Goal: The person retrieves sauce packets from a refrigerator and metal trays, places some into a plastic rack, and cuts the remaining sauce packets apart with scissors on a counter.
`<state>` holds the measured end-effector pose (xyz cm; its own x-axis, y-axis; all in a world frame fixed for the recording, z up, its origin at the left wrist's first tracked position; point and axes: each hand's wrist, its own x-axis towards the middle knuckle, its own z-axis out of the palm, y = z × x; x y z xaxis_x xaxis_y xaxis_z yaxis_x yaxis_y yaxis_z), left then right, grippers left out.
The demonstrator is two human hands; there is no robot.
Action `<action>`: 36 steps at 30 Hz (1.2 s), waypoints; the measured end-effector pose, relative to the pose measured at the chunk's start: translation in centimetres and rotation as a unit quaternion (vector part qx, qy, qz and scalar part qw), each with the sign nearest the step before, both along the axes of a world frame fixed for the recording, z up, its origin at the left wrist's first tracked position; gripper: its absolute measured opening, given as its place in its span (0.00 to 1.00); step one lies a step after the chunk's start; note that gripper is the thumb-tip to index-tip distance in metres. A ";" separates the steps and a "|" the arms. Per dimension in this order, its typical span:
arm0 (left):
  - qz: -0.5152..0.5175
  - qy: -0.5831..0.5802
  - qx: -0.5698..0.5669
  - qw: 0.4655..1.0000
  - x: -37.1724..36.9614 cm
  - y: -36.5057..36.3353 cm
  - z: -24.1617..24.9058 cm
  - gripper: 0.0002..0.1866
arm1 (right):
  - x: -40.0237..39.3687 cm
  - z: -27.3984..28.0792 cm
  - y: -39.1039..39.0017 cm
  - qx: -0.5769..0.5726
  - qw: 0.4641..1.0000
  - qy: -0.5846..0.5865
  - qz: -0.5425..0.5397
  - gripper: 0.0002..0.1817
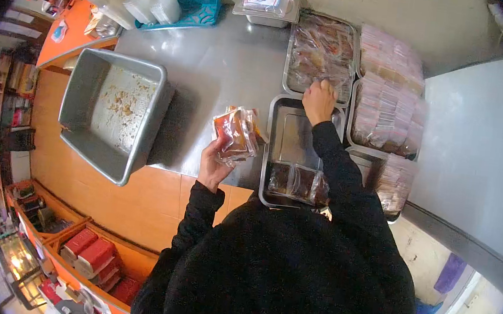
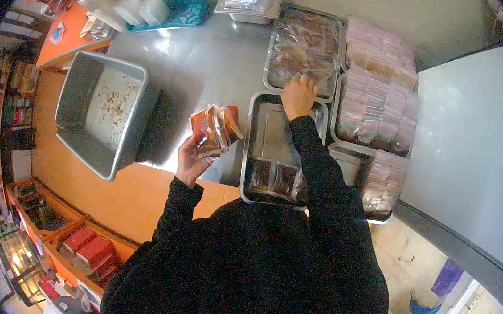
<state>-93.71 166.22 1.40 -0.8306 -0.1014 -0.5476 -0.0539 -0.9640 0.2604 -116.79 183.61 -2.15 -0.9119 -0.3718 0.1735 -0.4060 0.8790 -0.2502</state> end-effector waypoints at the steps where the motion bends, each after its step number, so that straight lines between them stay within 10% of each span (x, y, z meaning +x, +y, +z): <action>1: -0.009 0.008 -0.003 1.000 -0.1 -0.3 0.0 0.15 | 0.1 1.0 -0.2 0.034 0.999 -0.042 -0.007 0.12; 8: -0.022 0.014 -0.017 1.000 -0.5 -1.1 -1.2 0.18 | -0.4 -1.8 -0.3 0.111 0.987 -0.101 -0.050 0.16; 14: -0.031 0.007 0.012 0.999 -1.3 -1.5 -1.2 0.16 | -1.7 -4.6 -0.9 0.014 0.979 0.199 -0.044 0.34; 19: -0.056 0.011 0.016 0.998 -1.7 -1.4 -0.5 0.14 | -3.5 -1.9 -2.0 -0.015 0.989 -0.104 -0.101 0.44; 26: -0.073 -0.002 -0.013 0.997 -3.5 -0.1 -2.8 0.16 | -5.0 -5.2 -1.8 -0.099 0.963 -0.203 -0.150 0.12; 30: -0.082 0.004 -0.004 0.997 -4.8 1.0 -2.7 0.15 | -5.6 -7.0 -1.3 -0.086 0.989 -0.050 -0.110 0.09; 32: -0.089 0.008 -0.017 0.996 -5.3 1.5 -2.6 0.15 | -6.9 -6.9 0.2 -0.183 0.950 -0.247 0.055 0.10; 36: -0.093 0.018 -0.032 0.995 -6.2 2.5 -2.3 0.16 | -5.5 -4.4 2.2 -0.168 0.931 -0.320 0.059 0.11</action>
<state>-99.92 168.67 -0.90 -0.8570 0.0218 -0.5148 -0.2194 -0.9194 0.3263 -122.33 185.85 -6.51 -0.8250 -0.4985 -0.2663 -0.1686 0.6668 -0.7259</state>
